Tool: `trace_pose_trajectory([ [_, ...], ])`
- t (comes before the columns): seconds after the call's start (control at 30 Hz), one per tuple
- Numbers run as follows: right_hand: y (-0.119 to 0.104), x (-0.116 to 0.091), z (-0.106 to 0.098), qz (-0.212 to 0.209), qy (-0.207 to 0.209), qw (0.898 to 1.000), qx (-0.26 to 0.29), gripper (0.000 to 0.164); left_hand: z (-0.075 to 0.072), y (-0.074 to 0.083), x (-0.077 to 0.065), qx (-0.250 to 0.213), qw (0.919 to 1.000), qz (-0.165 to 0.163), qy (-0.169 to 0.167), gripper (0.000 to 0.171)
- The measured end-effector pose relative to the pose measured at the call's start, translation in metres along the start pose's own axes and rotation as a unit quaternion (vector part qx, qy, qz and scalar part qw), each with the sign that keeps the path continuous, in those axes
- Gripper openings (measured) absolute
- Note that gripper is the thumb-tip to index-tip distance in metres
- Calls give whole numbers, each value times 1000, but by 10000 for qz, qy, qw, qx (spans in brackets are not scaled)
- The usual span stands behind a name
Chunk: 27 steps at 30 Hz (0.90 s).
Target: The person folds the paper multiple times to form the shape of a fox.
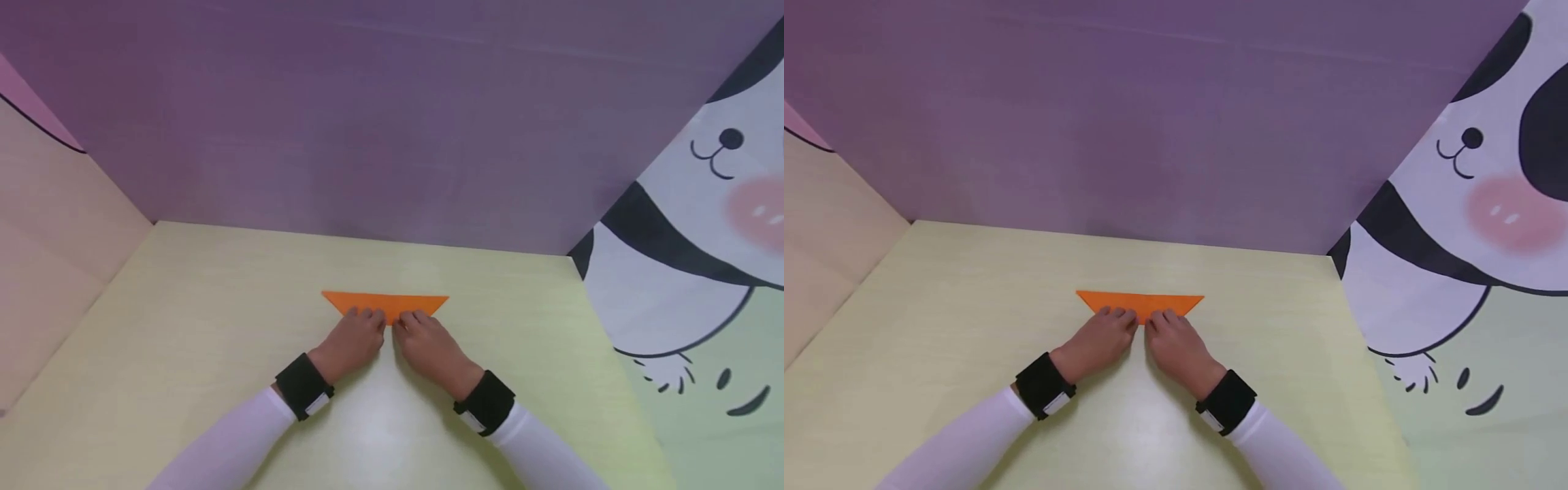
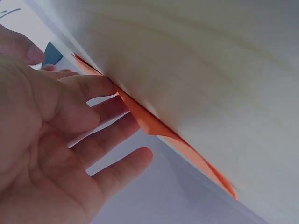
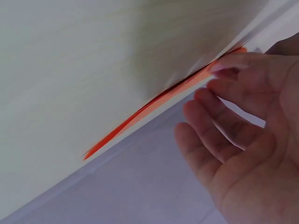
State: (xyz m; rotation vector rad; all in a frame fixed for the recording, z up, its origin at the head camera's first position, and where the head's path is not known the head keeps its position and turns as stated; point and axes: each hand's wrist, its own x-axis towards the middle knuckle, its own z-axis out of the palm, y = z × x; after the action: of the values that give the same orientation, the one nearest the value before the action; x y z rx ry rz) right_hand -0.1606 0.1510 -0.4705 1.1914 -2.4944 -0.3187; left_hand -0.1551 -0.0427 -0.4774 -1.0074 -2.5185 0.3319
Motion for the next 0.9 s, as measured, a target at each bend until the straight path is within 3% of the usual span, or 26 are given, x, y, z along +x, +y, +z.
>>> trace_pose_trajectory([
  [0.27,-8,7,8,-68,322,9991,-266,13,2,10,-2,175,9997,-109,120,18],
  [0.63,-10,9,6,51,154,9995,-287,15,10,21,-2,734,9919,-418,946,24],
  [0.73,-10,9,6,43,134,9994,-320,15,4,21,-2,919,9924,-383,723,23],
  [0.9,-9,11,4,-3,235,9992,-334,13,-8,19,-1,1085,9935,-220,-272,22],
])
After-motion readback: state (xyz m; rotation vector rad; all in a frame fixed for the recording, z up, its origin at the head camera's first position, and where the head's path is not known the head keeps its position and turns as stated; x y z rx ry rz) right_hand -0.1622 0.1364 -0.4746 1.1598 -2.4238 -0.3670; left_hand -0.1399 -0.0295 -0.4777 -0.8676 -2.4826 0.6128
